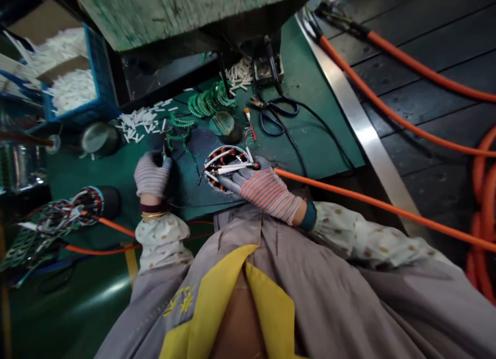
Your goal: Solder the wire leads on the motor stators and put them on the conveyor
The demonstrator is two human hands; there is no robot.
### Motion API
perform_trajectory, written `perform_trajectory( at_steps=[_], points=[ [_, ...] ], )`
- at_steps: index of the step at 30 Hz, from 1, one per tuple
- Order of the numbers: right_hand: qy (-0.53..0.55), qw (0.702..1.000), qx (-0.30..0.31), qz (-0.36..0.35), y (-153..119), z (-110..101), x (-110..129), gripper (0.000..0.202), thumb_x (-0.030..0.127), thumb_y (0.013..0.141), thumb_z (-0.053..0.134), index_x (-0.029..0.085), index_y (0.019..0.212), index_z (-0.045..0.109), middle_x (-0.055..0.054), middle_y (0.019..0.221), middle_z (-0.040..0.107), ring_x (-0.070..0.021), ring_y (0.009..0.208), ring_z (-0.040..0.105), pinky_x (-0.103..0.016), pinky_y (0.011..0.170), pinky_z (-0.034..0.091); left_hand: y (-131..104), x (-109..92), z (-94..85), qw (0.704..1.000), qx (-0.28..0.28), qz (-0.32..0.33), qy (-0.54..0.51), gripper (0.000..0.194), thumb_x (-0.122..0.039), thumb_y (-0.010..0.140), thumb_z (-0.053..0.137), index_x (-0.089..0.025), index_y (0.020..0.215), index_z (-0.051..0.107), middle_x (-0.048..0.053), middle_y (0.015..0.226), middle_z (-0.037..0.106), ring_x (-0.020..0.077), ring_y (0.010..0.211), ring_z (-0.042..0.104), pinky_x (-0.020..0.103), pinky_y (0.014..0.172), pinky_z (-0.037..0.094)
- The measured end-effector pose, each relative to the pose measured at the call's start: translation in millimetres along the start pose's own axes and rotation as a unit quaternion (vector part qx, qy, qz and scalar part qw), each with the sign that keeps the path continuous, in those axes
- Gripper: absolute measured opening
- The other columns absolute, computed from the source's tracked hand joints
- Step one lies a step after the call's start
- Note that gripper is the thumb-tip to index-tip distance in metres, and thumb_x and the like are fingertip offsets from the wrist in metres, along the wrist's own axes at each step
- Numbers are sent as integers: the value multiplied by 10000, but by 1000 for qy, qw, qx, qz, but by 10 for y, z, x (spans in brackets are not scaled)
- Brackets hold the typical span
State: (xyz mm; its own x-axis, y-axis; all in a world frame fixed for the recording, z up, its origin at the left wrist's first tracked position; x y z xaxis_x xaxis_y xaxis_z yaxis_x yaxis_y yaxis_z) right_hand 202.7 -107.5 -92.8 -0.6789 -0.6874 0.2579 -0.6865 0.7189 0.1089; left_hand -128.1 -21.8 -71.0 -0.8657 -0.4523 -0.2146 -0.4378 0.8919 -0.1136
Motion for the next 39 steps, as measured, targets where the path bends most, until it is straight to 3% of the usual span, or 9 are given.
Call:
perform_trajectory(
  at_steps=[3, 6, 11, 15, 18, 24, 28, 34, 39],
  points=[
    [-54, 998, -11, 12, -343, -98, -130, 765, 93, 1153, 596, 501, 1801, 595, -6, 1504, 905, -302, 1246, 859, -556, 1237, 596, -176, 130, -183, 984, -164, 20, -60, 447, -201, 1040, 685, -62, 1452, 786, 233, 1417, 811, 406, 1403, 783, 600, 1346, 600],
    [-36, 998, -50, 29, -707, -227, -278, 686, 151, 1146, 684, 489, 1742, 668, -7, 1553, 891, -330, 1399, 829, -569, 1277, 562, -557, 30, -321, 929, -290, 181, -144, 552, -225, 1109, 578, -66, 1620, 715, 240, 1576, 768, 354, 1516, 755, 531, 1363, 597],
    [-9, 997, -12, 80, -841, -256, -287, 701, 178, 1149, 644, 474, 1784, 637, -40, 1608, 864, -373, 1437, 804, -701, 1422, 425, -911, -768, 52, 894, 97, 420, -118, 489, -334, 1238, 538, -264, 1641, 804, 72, 1483, 885, 276, 1340, 854, 379, 1178, 678],
    [0, 995, -16, 97, -756, -234, -186, 778, 149, 1155, 587, 559, 1816, 572, 2, 1676, 826, -388, 1537, 741, -719, 1433, 387, -935, -997, 98, 859, 190, 474, -35, 443, -383, 1254, 591, -312, 1600, 858, 59, 1516, 883, 310, 1331, 852, 414, 1146, 673],
    [7, 994, -18, 106, -713, -177, -189, 727, 183, 1154, 623, 592, 1755, 635, 18, 1586, 871, -387, 1503, 751, -697, 1411, 383, -893, -709, -83, 889, 151, 431, -31, 381, -394, 1234, 643, -335, 1498, 911, 49, 1413, 915, 313, 1271, 868, 405, 1100, 690],
    [1, 996, -75, 57, -597, -290, -410, 365, 246, 1068, 723, 377, 1379, 863, -18, 1392, 929, -306, 1307, 798, -550, 1304, 419, -397, 215, -264, 965, -139, 200, -98, 548, -395, 1201, 548, -189, 1656, 774, 183, 1571, 826, 400, 1479, 784, 572, 1344, 607],
    [-81, 972, -124, 181, -805, -665, -828, 333, 488, 1076, 762, 280, 1315, 864, -140, 1346, 904, -388, 1253, 787, -527, 1124, 472, 57, 384, 4, 973, -14, 213, -81, 623, -479, 1150, 506, -150, 1604, 779, 211, 1603, 815, 410, 1524, 770, 562, 1371, 597],
    [-165, 840, -134, 500, -1434, -719, -1927, 516, 706, 1067, 696, 224, 1122, 872, -211, 1048, 866, -414, 951, 753, -541, 940, 498, 660, 482, -107, 995, -63, 78, -13, 719, -454, 1164, 417, -66, 1686, 723, 307, 1634, 766, 518, 1574, 713, 705, 1334, 593],
    [-182, 753, -141, 617, -1755, -768, -2616, 476, 604, 1106, 657, 205, 1123, 916, -284, 1059, 878, -455, 983, 771, -712, 1078, 511, 946, 422, -1, 994, -44, 96, 5, 801, -469, 1185, 332, -9, 1776, 616, 324, 1895, 527, 512, 1828, 447, 691, 1501, 417]
  ],
)
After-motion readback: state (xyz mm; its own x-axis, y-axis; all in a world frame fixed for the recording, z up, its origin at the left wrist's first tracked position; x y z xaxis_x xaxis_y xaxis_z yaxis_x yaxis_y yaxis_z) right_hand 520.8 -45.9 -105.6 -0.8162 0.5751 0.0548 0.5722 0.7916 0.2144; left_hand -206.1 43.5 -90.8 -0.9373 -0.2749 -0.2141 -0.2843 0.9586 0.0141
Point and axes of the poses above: each hand's wrist, its own y-axis towards the middle knuckle, its own z-axis out of the palm, x = y × z, the point moved 4 cm from there along y, towards the middle knuckle
